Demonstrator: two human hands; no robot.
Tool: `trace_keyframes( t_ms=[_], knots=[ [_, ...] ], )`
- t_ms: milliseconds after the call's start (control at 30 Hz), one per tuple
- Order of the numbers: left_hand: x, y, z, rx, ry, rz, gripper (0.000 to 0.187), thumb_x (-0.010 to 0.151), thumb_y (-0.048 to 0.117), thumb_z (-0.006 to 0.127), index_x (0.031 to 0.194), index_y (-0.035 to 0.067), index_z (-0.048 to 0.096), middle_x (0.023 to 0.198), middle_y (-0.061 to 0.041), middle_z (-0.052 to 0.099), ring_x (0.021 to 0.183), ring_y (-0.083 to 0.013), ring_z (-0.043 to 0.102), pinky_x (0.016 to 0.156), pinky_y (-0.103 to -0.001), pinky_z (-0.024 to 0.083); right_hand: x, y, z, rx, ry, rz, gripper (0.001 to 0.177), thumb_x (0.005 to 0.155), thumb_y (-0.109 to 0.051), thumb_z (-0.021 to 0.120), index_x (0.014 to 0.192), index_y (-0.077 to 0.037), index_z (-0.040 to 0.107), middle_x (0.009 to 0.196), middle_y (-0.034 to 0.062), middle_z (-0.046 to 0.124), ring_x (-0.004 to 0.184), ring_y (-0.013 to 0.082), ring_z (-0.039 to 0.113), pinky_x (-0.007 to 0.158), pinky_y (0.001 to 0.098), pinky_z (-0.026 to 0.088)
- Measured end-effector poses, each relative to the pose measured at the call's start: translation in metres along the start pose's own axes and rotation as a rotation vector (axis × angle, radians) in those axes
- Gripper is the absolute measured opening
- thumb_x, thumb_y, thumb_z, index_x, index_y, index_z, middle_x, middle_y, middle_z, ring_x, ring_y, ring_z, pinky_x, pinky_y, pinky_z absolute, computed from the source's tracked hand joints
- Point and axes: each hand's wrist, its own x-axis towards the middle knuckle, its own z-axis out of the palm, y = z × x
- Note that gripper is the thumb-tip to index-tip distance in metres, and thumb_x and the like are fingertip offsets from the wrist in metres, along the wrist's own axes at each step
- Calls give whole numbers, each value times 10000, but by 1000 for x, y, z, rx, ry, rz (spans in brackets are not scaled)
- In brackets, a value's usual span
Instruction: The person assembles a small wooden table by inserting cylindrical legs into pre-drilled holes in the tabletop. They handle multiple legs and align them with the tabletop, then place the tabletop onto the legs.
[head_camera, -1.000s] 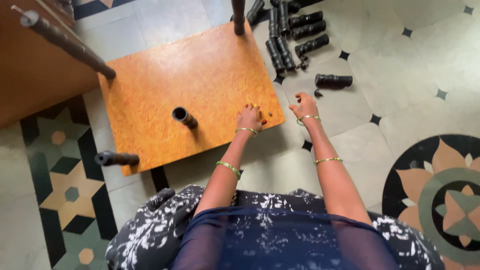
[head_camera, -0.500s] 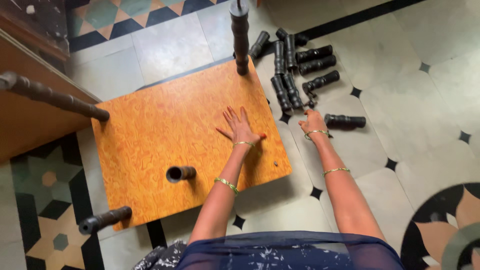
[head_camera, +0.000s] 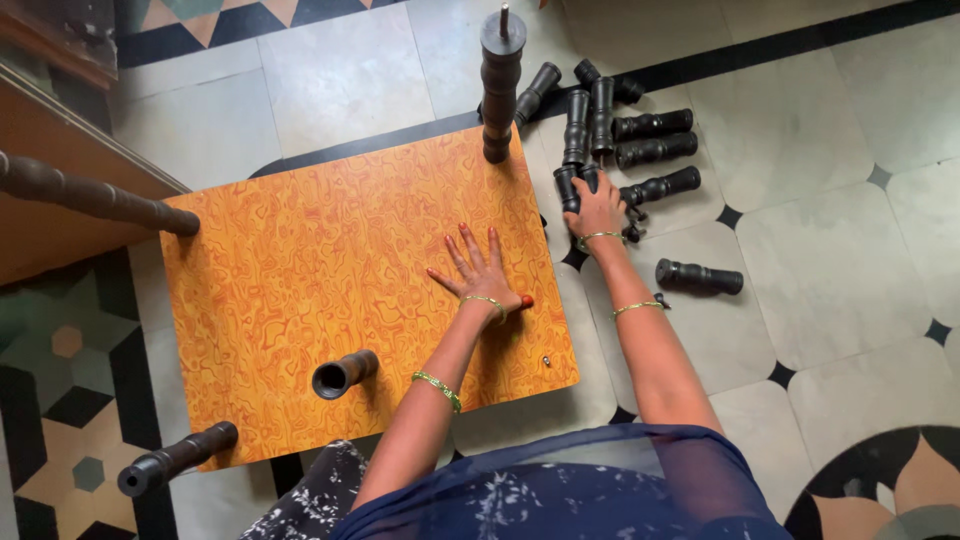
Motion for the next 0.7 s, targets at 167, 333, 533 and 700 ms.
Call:
trace_keyframes(
  t_ms=[167, 333, 533, 700],
  knots=[
    [-3, 2, -6, -7, -39, -8, 1564, 573, 724, 848, 1629, 244, -201, 1639, -231, -368, 1445, -504, -397, 989, -902, -90, 12, 21, -2, -8, -48, 90, 386, 773, -319, 858, 1051, -99, 707, 1352, 152, 510, 1255, 368, 505, 1037, 527, 424],
    [0, 1, -8, -11, -75, -3, 1543, 595, 715, 840, 1628, 238, -202, 1634, -241, -371, 1439, -512, -405, 984, -905, -93, 48, 42, 18, 107, 127, 123, 290, 915, -303, 769, 1075, -75, 685, 1146, 183, 604, 1080, 386, 603, 918, 484, 506],
    [3, 1, -6, -11, -79, -7, 1540, 595, 721, 834, 1628, 246, -205, 1633, -240, -375, 1436, -511, -407, 983, -904, -99, 75, 62, 54, 231, 138, 203, 351, 924, -328, 752, 1085, -24, 681, 1051, 237, 658, 960, 437, 620, 811, 528, 501],
    [3, 1, -5, -26, -83, -8, 1547, 592, 717, 838, 1627, 242, -208, 1632, -234, -385, 1435, -505, -415, 978, -903, -103, 72, 69, 58, 353, 207, 124, 280, 940, -290, 776, 959, -12, 750, 959, 226, 677, 916, 407, 644, 850, 500, 510]
  ],
)
